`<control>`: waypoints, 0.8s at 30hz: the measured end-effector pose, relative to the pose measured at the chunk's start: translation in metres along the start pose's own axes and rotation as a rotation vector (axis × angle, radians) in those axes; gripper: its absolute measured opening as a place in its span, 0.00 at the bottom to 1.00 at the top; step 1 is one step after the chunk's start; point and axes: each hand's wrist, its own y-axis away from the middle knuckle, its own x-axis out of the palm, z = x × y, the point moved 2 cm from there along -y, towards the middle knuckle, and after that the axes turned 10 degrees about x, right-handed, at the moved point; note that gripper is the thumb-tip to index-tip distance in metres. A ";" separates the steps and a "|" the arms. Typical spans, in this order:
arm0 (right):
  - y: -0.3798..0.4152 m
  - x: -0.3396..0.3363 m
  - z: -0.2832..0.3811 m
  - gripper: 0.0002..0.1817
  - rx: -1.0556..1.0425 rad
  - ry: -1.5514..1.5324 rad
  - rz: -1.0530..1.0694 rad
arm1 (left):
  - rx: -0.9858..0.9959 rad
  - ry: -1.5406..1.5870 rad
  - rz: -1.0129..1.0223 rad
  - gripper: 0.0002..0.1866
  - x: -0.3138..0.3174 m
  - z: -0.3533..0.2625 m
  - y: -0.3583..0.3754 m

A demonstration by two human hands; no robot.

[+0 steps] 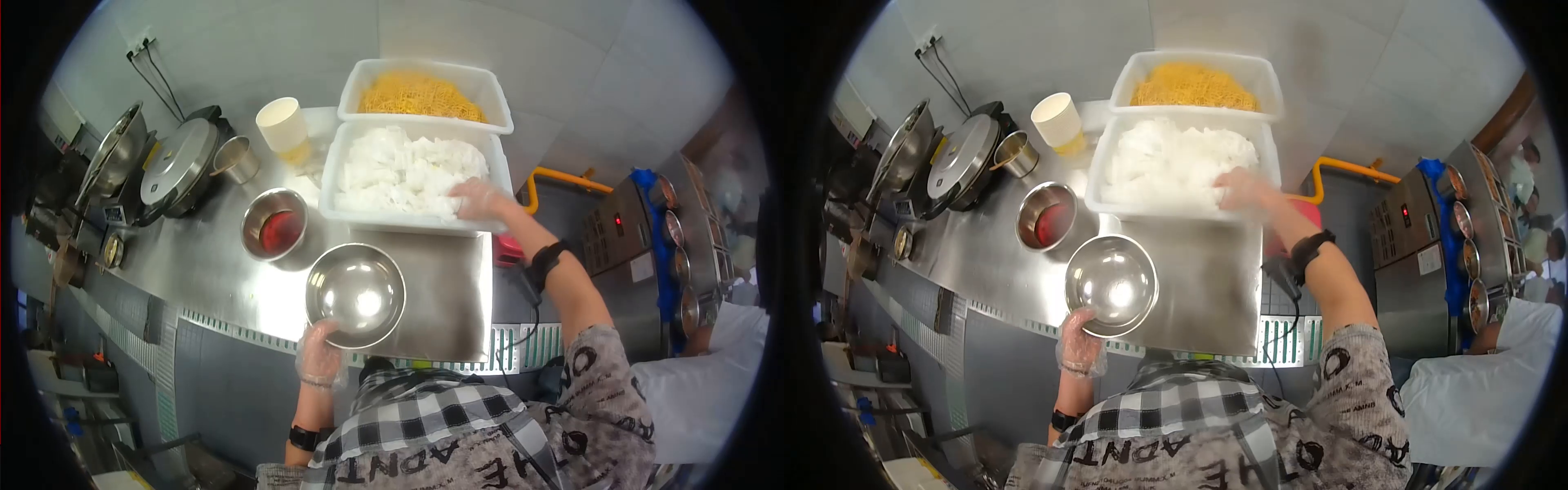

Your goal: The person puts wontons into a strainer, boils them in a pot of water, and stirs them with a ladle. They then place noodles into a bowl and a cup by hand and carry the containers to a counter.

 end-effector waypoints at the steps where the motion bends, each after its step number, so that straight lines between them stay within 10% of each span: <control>1: 0.003 0.002 0.002 0.29 0.012 0.001 -0.008 | -0.010 0.002 0.036 0.07 0.009 -0.006 -0.009; 7: 0.020 -0.071 0.036 0.17 0.444 -0.233 -0.130 | -0.030 -0.022 0.160 0.29 0.059 -0.053 -0.080; 13: 0.027 -0.186 0.049 0.14 -0.042 -1.174 -0.315 | 0.060 -0.171 0.212 0.41 0.081 -0.071 -0.145; 17: 0.026 -0.223 0.108 0.26 -0.208 -0.802 -0.421 | 0.184 -0.300 0.448 0.37 0.135 -0.059 -0.163; 19: 0.032 -0.214 0.146 0.33 0.152 -0.767 -0.157 | 0.086 -0.125 0.489 0.36 0.163 -0.052 -0.167; 22: -0.016 -0.176 0.104 0.37 0.223 -0.737 -0.091 | -0.059 -0.207 0.488 0.35 0.168 -0.042 -0.182; 24: -0.070 -0.119 0.027 0.38 0.299 -0.187 -0.218 | 0.049 -0.237 0.538 0.37 0.156 -0.034 -0.193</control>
